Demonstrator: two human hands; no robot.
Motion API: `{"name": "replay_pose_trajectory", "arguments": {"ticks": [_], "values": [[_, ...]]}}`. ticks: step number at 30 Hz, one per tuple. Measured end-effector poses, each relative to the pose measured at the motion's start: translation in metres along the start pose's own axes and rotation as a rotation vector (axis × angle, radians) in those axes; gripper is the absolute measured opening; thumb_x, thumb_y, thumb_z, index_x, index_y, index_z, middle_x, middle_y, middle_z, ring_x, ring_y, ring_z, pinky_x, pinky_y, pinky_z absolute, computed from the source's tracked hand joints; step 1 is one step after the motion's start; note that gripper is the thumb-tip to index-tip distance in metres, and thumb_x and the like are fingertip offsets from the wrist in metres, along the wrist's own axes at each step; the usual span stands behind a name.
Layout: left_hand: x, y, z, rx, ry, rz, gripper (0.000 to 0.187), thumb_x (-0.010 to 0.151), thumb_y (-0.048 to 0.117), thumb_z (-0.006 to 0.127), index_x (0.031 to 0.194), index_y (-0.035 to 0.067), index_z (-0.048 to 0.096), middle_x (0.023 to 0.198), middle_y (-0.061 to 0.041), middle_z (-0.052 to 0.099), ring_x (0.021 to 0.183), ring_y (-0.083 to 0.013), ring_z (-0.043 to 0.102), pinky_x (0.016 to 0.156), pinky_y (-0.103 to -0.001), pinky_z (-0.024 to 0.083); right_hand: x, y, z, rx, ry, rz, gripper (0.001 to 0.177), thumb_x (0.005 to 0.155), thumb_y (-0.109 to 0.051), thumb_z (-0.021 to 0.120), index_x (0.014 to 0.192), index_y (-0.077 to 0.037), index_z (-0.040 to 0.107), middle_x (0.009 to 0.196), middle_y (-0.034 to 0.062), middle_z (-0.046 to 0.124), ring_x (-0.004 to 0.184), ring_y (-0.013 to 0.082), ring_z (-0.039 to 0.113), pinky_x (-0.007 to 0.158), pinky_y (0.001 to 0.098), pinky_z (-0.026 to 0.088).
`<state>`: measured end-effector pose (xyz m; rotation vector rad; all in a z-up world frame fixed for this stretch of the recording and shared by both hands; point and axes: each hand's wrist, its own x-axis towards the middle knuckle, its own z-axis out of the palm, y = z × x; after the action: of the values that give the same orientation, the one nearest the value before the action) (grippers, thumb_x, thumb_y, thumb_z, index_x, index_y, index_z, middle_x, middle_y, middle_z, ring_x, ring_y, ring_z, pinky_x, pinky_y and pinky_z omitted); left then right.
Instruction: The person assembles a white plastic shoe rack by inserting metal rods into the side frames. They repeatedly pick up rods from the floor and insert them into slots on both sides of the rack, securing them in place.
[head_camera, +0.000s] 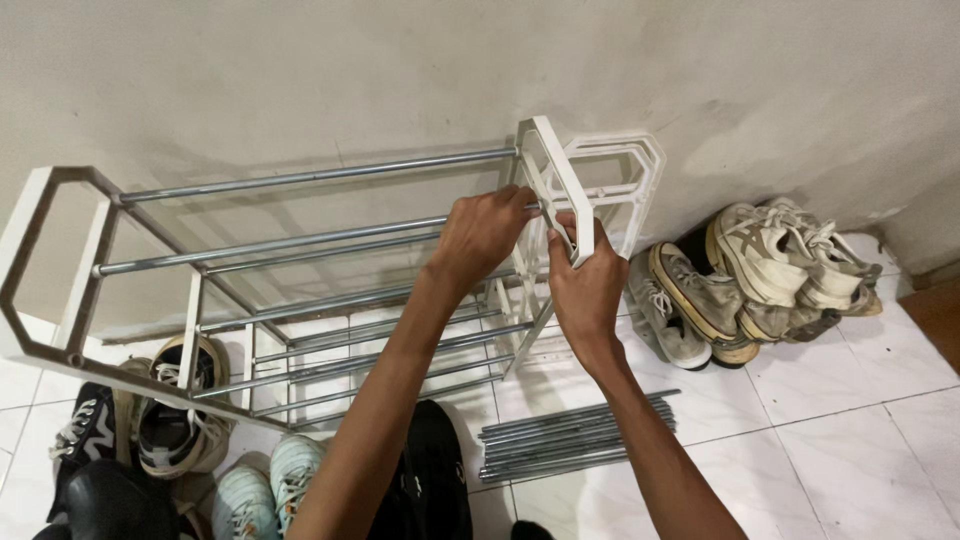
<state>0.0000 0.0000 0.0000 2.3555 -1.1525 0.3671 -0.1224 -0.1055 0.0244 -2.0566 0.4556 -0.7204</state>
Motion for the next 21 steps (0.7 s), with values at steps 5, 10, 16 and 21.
{"name": "replay_pose_trajectory", "arguments": {"ticks": [5, 10, 16, 21], "values": [[-0.014, -0.011, 0.04, 0.161, 0.461, 0.246, 0.024, 0.09, 0.007, 0.071, 0.113, 0.003, 0.069, 0.1, -0.009, 0.071, 0.085, -0.0204, 0.069, 0.072, -0.034, 0.057, -0.001, 0.013, 0.004, -0.017, 0.092, -0.2, 0.022, 0.096, -0.008, 0.071, 0.117, 0.0, 0.07, 0.104, 0.0157, 0.078, 0.097, 0.0255, 0.077, 0.083, 0.038, 0.058], [-0.015, -0.01, 0.04, 0.298, 0.462, 0.271, 0.025, 0.089, 0.007, 0.071, 0.114, 0.005, 0.069, 0.097, -0.003, 0.066, 0.082, -0.0165, 0.066, 0.069, -0.032, 0.055, -0.004, 0.012, 0.005, 0.004, 0.082, -0.109, 0.023, 0.096, -0.011, 0.07, 0.117, -0.001, 0.07, 0.103, 0.0145, 0.078, 0.093, 0.0238, 0.078, 0.079, 0.0367, 0.059], [-0.006, -0.011, 0.029, 0.324, 0.404, 0.326, 0.017, 0.097, 0.015, 0.068, 0.111, 0.006, 0.069, 0.093, -0.001, 0.065, 0.077, -0.0155, 0.067, 0.064, -0.031, 0.057, -0.001, 0.016, -0.002, 0.017, 0.076, -0.158, 0.023, 0.097, -0.01, 0.07, 0.118, 0.0, 0.07, 0.104, 0.0149, 0.078, 0.095, 0.0248, 0.077, 0.08, 0.0372, 0.059], [-0.006, 0.003, 0.01, 0.071, 0.192, 0.16, 0.019, 0.103, 0.021, 0.062, 0.098, 0.006, 0.073, 0.087, -0.007, 0.07, 0.066, -0.0263, 0.07, 0.053, -0.039, 0.055, -0.004, 0.023, -0.005, 0.004, 0.08, -0.227, 0.022, 0.097, -0.009, 0.07, 0.117, 0.001, 0.07, 0.104, 0.0151, 0.078, 0.096, 0.0254, 0.078, 0.082, 0.0369, 0.058]]}}
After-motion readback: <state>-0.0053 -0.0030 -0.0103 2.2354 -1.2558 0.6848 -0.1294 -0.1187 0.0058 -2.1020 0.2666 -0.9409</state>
